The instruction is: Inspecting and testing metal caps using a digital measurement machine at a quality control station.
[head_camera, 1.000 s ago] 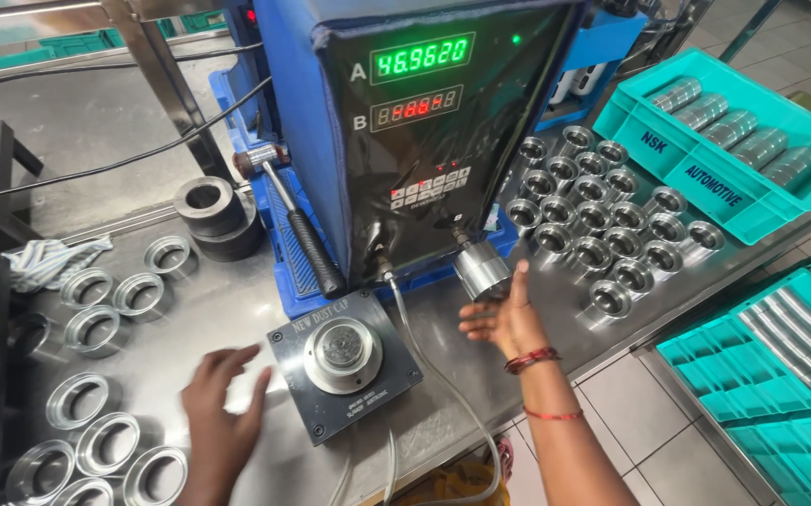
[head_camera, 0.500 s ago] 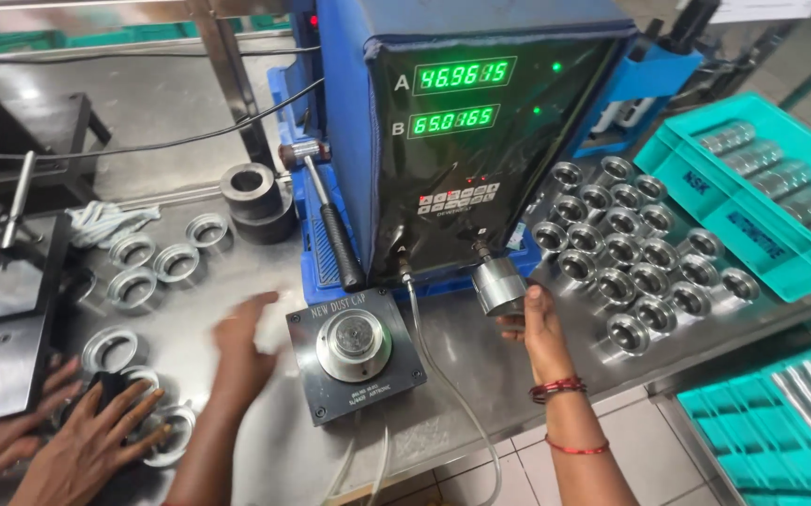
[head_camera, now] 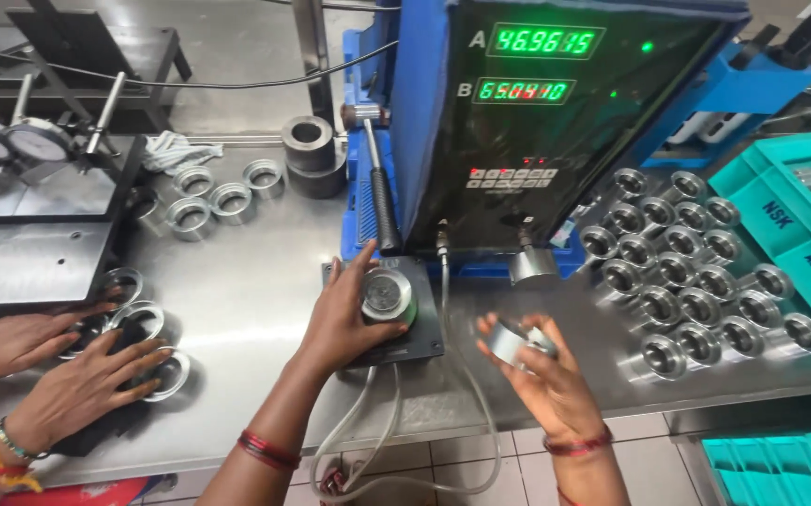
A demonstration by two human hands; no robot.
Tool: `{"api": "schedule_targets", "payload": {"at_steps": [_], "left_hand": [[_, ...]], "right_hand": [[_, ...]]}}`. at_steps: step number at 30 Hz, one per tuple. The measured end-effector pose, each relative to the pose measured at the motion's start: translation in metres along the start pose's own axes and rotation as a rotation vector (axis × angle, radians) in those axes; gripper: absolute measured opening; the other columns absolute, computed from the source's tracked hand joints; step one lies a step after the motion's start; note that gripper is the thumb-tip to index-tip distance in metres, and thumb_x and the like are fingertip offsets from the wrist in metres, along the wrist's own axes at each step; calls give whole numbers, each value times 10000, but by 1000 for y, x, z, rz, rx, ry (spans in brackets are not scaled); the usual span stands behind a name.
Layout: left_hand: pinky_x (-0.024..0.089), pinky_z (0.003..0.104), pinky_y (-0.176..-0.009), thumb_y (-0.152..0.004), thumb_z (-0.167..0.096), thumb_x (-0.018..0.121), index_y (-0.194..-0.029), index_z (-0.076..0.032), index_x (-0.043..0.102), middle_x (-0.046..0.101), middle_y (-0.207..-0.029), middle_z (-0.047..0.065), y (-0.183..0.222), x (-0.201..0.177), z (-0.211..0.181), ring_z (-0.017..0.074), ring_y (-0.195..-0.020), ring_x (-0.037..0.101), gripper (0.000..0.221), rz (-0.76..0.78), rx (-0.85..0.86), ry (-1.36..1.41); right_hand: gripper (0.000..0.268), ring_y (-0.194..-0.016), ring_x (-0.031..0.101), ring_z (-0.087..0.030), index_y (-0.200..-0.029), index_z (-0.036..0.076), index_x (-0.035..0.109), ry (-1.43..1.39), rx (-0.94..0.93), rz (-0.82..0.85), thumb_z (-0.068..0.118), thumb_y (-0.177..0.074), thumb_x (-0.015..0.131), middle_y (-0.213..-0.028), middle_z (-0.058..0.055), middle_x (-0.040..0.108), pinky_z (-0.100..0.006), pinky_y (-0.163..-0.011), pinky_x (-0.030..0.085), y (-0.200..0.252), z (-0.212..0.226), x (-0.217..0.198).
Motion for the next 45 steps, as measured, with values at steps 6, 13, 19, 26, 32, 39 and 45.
{"api": "schedule_targets", "payload": {"at_steps": [6, 13, 19, 26, 32, 39, 45], "left_hand": [[323, 494, -1176, -638, -308, 954, -1542, -96, 357, 667, -1286, 144, 6, -59, -11, 313, -1202, 647, 1104, -192, 100, 97], [470, 442, -1028, -653, -340, 917, -1455, -85, 525, 643, -1288, 145, 104, -95, 118, 315, -1196, 620, 929, -370, -269, -220], [475, 460, -1046, -667, -421, 918, -1384, -46, 612, 667, -1250, 159, 187, -113, 243, 307, -1164, 633, 865, -430, -415, -450], [412, 456, -1222, -899, -137, 656, -1226, -35, 696, 552, -1092, 102, 185, -107, 494, 237, -1168, 492, 345, -364, -66, -928], [440, 547, -1097, -858, -74, 530, -1206, -167, 705, 562, -1297, 122, 82, -74, 162, 250, -1195, 557, 401, -408, -238, -429], [224, 445, -1155, -774, -33, 586, -1102, -263, 752, 574, -1314, -50, 81, -53, 132, 209, -1249, 499, 433, -465, -181, -475], [287, 485, -1144, -793, -60, 611, -1047, -238, 753, 591, -1247, -57, 91, -58, 128, 201, -1238, 517, 341, -465, -166, -378]], "right_hand": [[893, -1261, 585, -204, -1477, 83, 428, 471, -360, 410, -42, -706, 860, -1398, -112, 606, -346, -1086, 479, -47, -37, 101], [884, -1300, 600, -199, -1477, 68, 491, 763, -504, 449, 69, -705, 923, -1390, -96, 621, -343, -1132, 474, -67, -68, 126], [843, -1381, 494, -346, -1434, 59, 520, 1312, -690, 279, 208, -703, 913, -1462, -149, 555, -432, -1128, 421, -46, -59, 123], [627, -1249, 509, -380, -1249, 22, 497, 1726, -999, -860, 432, -874, 789, -1376, -180, 546, -497, -1073, 429, -13, 11, -109], [1073, -1208, 538, -408, -1391, -18, 344, 1568, -83, -1234, 577, -680, 885, -1394, -203, 379, -551, -1001, 449, -12, 81, -178], [828, -1096, 624, -414, -1400, 17, 465, 1767, -84, -1277, 497, -815, 799, -1404, -221, 405, -498, -911, 535, -30, 51, -193], [427, -1067, 655, -363, -1137, 183, 700, 1876, -192, -1204, 547, -920, 757, -1238, -163, 562, -494, -919, 539, -25, 30, -156]]}}
Point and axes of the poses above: each hand's wrist, its own y-axis away from the middle knuckle, its own x-axis out of the palm, z = x × y, the point moved 3 cm from there along -y, towards the middle knuckle
